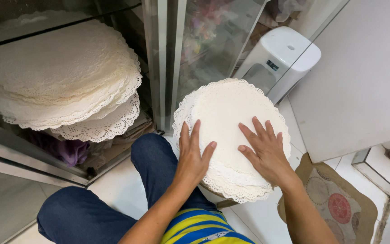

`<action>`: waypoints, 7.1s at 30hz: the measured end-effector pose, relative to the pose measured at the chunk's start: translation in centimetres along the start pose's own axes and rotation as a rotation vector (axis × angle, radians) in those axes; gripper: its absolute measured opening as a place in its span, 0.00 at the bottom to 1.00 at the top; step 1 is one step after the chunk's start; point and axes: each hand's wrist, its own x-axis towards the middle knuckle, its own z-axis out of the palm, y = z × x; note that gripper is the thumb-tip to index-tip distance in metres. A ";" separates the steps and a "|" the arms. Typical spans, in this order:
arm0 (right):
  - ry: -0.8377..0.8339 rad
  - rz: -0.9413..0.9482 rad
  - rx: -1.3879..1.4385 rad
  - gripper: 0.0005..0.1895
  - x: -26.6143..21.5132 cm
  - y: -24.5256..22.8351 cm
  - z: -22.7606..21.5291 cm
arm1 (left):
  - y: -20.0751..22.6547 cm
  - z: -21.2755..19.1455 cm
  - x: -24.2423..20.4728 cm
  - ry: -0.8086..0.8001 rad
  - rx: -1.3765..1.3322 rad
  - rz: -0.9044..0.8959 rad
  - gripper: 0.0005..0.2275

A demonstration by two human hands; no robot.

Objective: The person sits on the floor and stacks white, round, lace-edged doilies into a glass display cabinet. They repeatedly pick up doilies from a pile on their lap and place them onto a growing stack inside the cabinet.

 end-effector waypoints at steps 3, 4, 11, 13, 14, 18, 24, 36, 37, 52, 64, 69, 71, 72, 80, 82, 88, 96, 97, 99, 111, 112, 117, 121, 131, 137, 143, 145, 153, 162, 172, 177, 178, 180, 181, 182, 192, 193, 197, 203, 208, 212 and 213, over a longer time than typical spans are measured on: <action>-0.007 0.010 -0.025 0.33 0.4 1.0 0.5 | -0.2 0.7 0.3 -0.053 0.026 0.001 0.30; -0.010 0.009 -0.028 0.33 0.5 1.0 0.8 | -1.2 1.1 0.5 -0.052 0.023 -0.001 0.30; -0.044 -0.009 -0.120 0.34 1.2 0.9 2.2 | -5.1 2.3 1.1 -0.034 0.053 0.061 0.30; -0.051 -0.016 -0.121 0.34 1.2 0.8 2.4 | -5.6 2.4 1.1 -0.031 0.051 0.060 0.30; -0.045 -0.017 -0.130 0.34 1.2 0.9 2.5 | -5.7 2.4 1.0 -0.036 0.049 0.062 0.30; -0.016 -0.034 -0.082 0.33 0.2 -0.1 0.7 | -5.5 2.3 0.9 0.003 0.009 0.118 0.30; -0.052 -0.059 -0.111 0.32 0.5 -0.3 0.5 | -3.1 0.5 0.3 0.046 -0.034 0.148 0.28; -0.360 -0.076 -0.215 0.41 1.6 -3.0 -4.2 | -5.4 1.0 1.1 0.216 -0.022 0.354 0.25; -0.361 -0.082 -0.217 0.41 1.8 -3.1 -4.5 | -5.1 0.6 1.0 0.221 -0.021 0.352 0.25; -0.284 -0.516 0.002 0.35 8.2 -12.6 -7.6 | -5.3 -10.5 2.5 0.555 -0.402 0.137 0.27; -0.627 -0.166 1.344 0.23 27.2 -27.2 5.9 | -12.1 -19.0 7.7 0.874 -0.916 0.199 0.26; -0.757 -0.007 1.427 0.30 32.9 -28.9 12.7 | -13.6 -21.3 8.4 0.886 -0.902 0.173 0.25; -0.754 0.017 1.450 0.30 34.3 -29.1 13.9 | -13.8 -21.6 8.8 0.889 -0.883 0.171 0.25; -0.752 0.045 1.475 0.29 34.9 -29.1 14.5 | -13.8 -21.7 9.0 0.891 -0.864 0.165 0.25; -0.672 0.119 1.504 0.24 34.2 -31.0 15.2 | -16.8 -22.5 10.1 0.848 -0.931 0.049 0.25; -0.664 0.132 1.511 0.23 33.7 -31.6 15.1 | -17.0 -22.6 10.2 0.847 -0.932 0.038 0.25; -0.604 0.138 1.543 0.24 33.4 -33.2 15.7 | -17.6 -22.7 10.5 0.828 -0.922 0.017 0.25; -0.602 0.227 1.447 0.16 34.4 -34.4 17.5 | -16.2 -23.3 9.7 0.805 -1.056 0.002 0.25; -0.601 0.226 1.446 0.16 34.5 -34.3 17.4 | -16.0 -23.4 9.5 0.804 -1.057 0.004 0.25; -0.561 0.248 1.443 0.15 34.7 -34.0 17.2 | -15.6 -23.6 9.3 0.822 -1.157 0.017 0.28; -0.573 0.174 1.271 0.09 27.1 -30.6 10.3 | -16.0 -24.4 9.4 0.922 -1.248 0.060 0.44; -0.571 0.175 1.273 0.09 26.7 -30.5 10.5 | -15.0 -24.3 9.1 0.919 -1.247 0.059 0.44; -0.673 0.092 1.149 0.16 25.8 -29.9 12.0 | -27.6 -24.7 14.9 1.148 -1.013 -0.004 0.43; -0.603 0.065 1.269 0.31 26.2 -29.8 10.7 | -29.9 -24.5 14.6 1.213 -0.984 0.069 0.36; -0.302 0.146 1.471 0.38 26.5 -30.8 10.3 | -24.0 -24.0 10.9 1.201 -1.050 -0.056 0.22; -0.390 0.117 1.388 0.38 28.8 -30.5 13.0 | -20.3 -25.0 11.5 1.234 -0.880 -0.047 0.21; -0.403 0.136 1.421 0.36 31.0 -29.3 11.8 | -22.2 -24.2 10.7 1.222 -0.977 0.012 0.22; -0.399 0.125 1.454 0.37 29.2 -29.7 9.7 | -22.8 -23.7 9.9 1.206 -1.020 0.014 0.22; -0.302 0.130 1.410 0.29 34.1 -27.3 9.8 | -23.5 -23.6 7.7 1.116 -1.089 0.024 0.23; -0.441 0.050 1.172 0.15 43.4 -23.5 18.3 | -24.0 -24.0 9.7 1.095 -1.151 0.021 0.22; -0.567 0.096 1.355 0.42 32.9 -27.8 10.5 | -20.6 -23.1 11.1 1.040 -1.084 -0.052 0.19; -0.510 0.018 1.576 0.18 32.5 -28.4 12.4 | -11.6 -22.4 6.6 0.877 -1.041 -0.193 0.17; -0.509 0.018 1.579 0.18 32.7 -28.4 12.5 | -13.3 -22.0 6.7 0.876 -1.038 -0.193 0.17; -0.587 0.069 1.681 0.15 33.2 -28.4 12.8 | -16.6 -21.4 7.1 0.838 -1.022 -0.220 0.26; -0.587 0.069 1.680 0.15 32.0 -28.8 11.4 | -15.0 -21.4 6.5 0.838 -1.023 -0.221 0.26; -0.598 0.054 1.698 0.13 30.8 -29.2 10.1 | -13.5 -21.3 5.9 0.822 -1.041 -0.225 0.30; -0.521 0.057 1.596 0.26 34.2 -24.7 13.5 | -20.2 -23.0 8.5 0.815 -1.318 -0.040 0.22; -0.521 0.056 1.597 0.26 35.7 -23.7 14.9 | -23.1 -22.9 9.6 0.815 -1.317 -0.039 0.22; -0.515 0.074 1.505 0.29 37.7 -22.0 16.8 | -25.5 -22.4 11.3 0.881 -1.183 -0.008 0.23; -0.460 0.107 1.597 0.31 32.4 -23.8 11.8 | -30.2 -20.1 11.4 0.917 -1.125 0.013 0.24; -0.439 0.092 1.575 0.32 28.3 -23.6 8.0 | -20.6 -19.1 7.9 0.882 -1.176 0.023 0.23; -0.381 -0.012 1.463 0.28 24.3 -22.3 4.9 | -14.2 -17.6 5.2 0.862 -1.204 -0.004 0.20; -0.379 -0.011 1.429 0.27 23.5 -21.7 4.2 | -12.7 -17.2 4.7 0.848 -1.198 -0.012 0.19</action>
